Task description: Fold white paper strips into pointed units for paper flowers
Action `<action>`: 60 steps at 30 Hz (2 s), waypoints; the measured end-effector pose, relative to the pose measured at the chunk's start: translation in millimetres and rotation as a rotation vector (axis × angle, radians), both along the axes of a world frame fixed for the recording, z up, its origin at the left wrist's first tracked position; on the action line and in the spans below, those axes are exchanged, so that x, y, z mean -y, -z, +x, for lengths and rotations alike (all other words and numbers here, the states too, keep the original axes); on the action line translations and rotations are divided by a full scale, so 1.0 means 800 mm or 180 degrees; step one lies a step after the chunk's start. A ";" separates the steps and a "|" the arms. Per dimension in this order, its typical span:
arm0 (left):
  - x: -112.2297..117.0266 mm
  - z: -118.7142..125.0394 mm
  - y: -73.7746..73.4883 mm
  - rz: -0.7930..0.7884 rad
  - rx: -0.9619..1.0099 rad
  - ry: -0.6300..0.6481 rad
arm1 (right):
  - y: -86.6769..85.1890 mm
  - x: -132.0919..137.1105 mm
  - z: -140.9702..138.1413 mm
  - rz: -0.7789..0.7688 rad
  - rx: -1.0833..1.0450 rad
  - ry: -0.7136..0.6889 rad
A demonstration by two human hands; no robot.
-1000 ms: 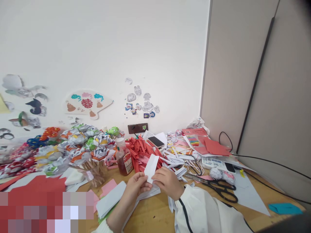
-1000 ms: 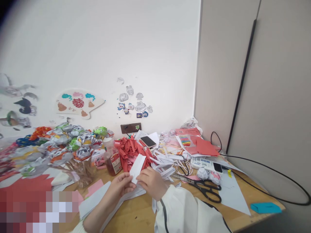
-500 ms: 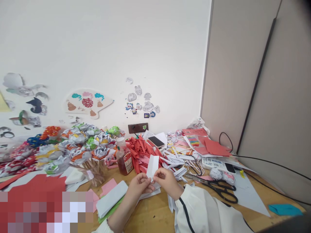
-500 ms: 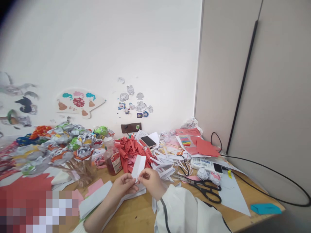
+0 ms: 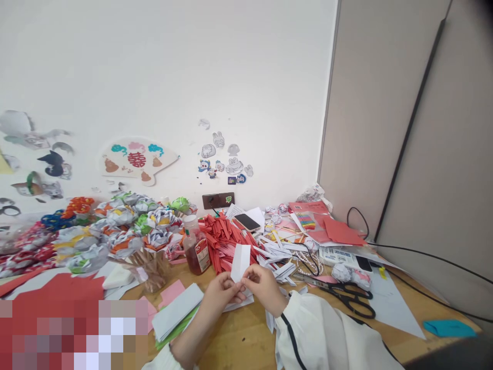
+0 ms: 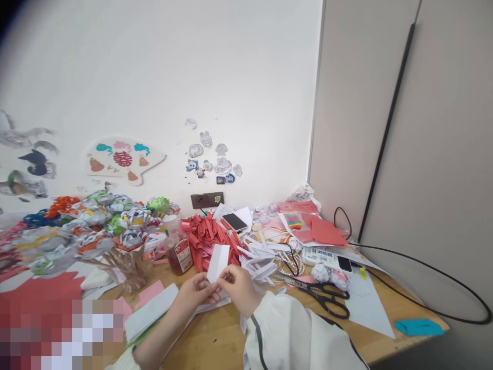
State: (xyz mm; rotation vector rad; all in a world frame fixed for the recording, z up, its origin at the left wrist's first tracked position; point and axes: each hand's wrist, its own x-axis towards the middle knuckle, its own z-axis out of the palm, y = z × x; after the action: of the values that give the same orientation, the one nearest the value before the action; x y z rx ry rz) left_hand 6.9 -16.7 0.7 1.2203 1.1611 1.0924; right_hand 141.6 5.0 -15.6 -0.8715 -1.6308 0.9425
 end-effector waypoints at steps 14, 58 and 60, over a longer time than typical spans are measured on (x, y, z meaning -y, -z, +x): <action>-0.007 -0.005 0.010 0.0112 0.0113 0.0097 | 0.006 -0.004 0.001 0.0042 -0.0070 -0.0146; 0.002 -0.007 -0.002 0.1124 -0.1167 -0.0116 | 0.004 -0.001 0.005 -0.1310 -0.1083 -0.1333; -0.001 -0.007 0.002 0.1067 -0.1008 -0.0032 | 0.004 -0.002 0.005 -0.1327 -0.1106 -0.1355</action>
State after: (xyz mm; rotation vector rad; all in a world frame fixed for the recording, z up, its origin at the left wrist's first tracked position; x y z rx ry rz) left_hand 1.6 -15.9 -0.8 1.6974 1.2524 1.1608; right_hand 145.5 6.3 -18.9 -0.5876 -1.3572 1.6755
